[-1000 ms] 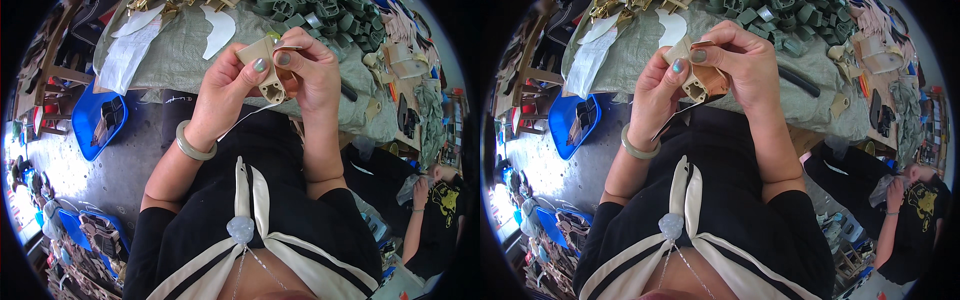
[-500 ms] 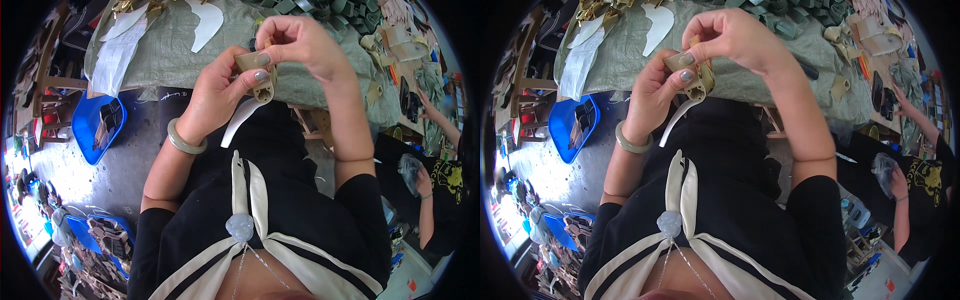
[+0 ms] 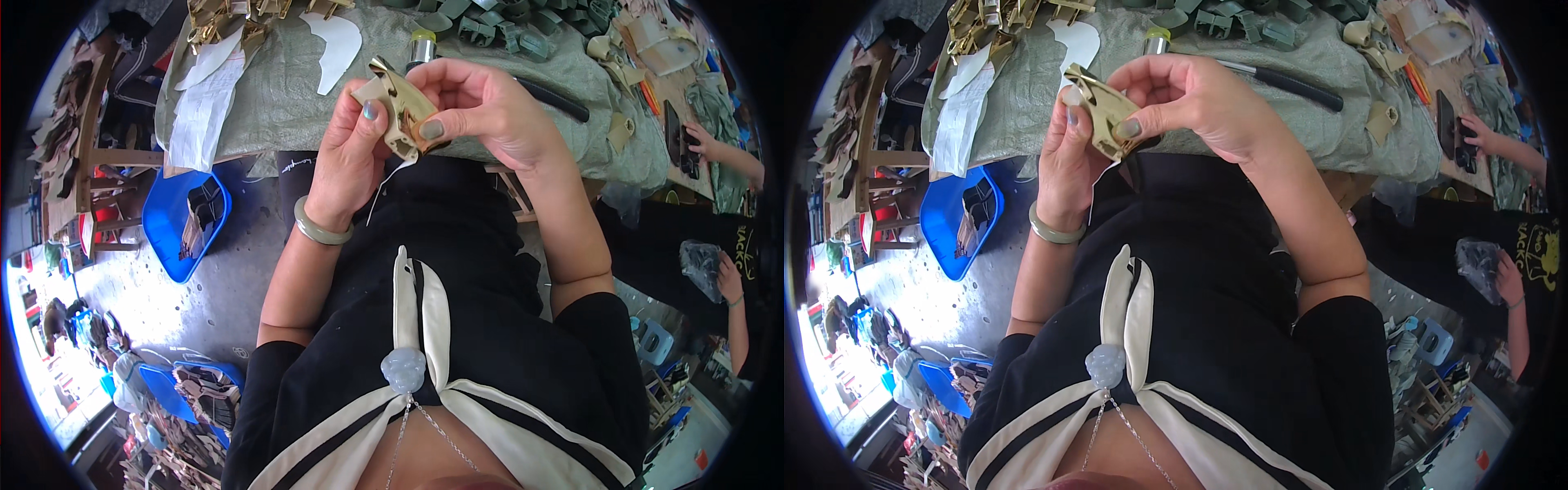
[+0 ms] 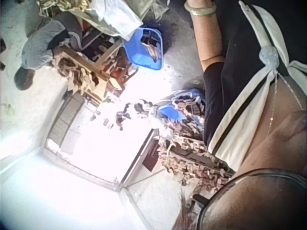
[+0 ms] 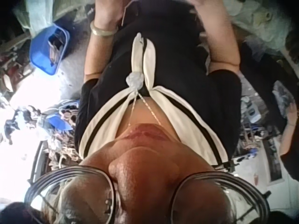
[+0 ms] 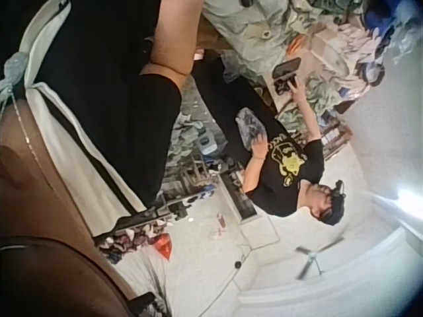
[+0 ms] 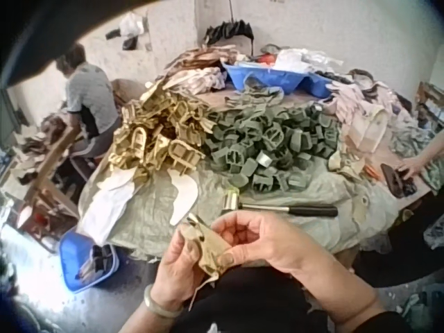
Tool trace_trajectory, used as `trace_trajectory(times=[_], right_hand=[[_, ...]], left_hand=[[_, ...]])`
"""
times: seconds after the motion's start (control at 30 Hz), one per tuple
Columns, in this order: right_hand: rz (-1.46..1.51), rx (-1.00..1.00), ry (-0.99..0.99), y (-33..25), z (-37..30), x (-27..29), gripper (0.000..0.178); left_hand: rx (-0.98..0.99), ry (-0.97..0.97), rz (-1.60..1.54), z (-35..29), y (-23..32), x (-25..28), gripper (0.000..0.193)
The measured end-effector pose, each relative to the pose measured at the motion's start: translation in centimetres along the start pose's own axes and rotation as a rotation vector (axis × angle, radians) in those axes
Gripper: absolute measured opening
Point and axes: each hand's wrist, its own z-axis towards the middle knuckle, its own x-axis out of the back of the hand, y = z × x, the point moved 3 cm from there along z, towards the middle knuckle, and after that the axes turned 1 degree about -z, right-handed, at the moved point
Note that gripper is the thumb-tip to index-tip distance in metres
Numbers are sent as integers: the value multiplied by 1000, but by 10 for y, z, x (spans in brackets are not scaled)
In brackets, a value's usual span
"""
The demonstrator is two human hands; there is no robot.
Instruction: Manually assembling shoe components by attaching material to a heel base and securing it with a hammer.
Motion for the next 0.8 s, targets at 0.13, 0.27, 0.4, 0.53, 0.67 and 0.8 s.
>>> trace_trajectory(times=[0.13,0.27,0.4,0.53,0.67,0.8], right_hand=[[19,-19,-35,-3,4,-6,38],[78,-26,-52,-3,8,-9,31],[202,93,107,-4,4,-17,21],[-40,213,182,-8,0,-19,28],[-27,121,114,-9,-1,-18,27],[-46,118,176,-4,-4,-19,19]], left_hand=[[-20,-76,40,-2,5,1,25],[9,-4,30,-4,6,-1,33],[5,24,12,-2,11,-5,35],[-46,10,119,-5,15,-10,26],[-91,7,309,-4,18,-14,24],[-90,-35,449,-2,15,-11,24]])
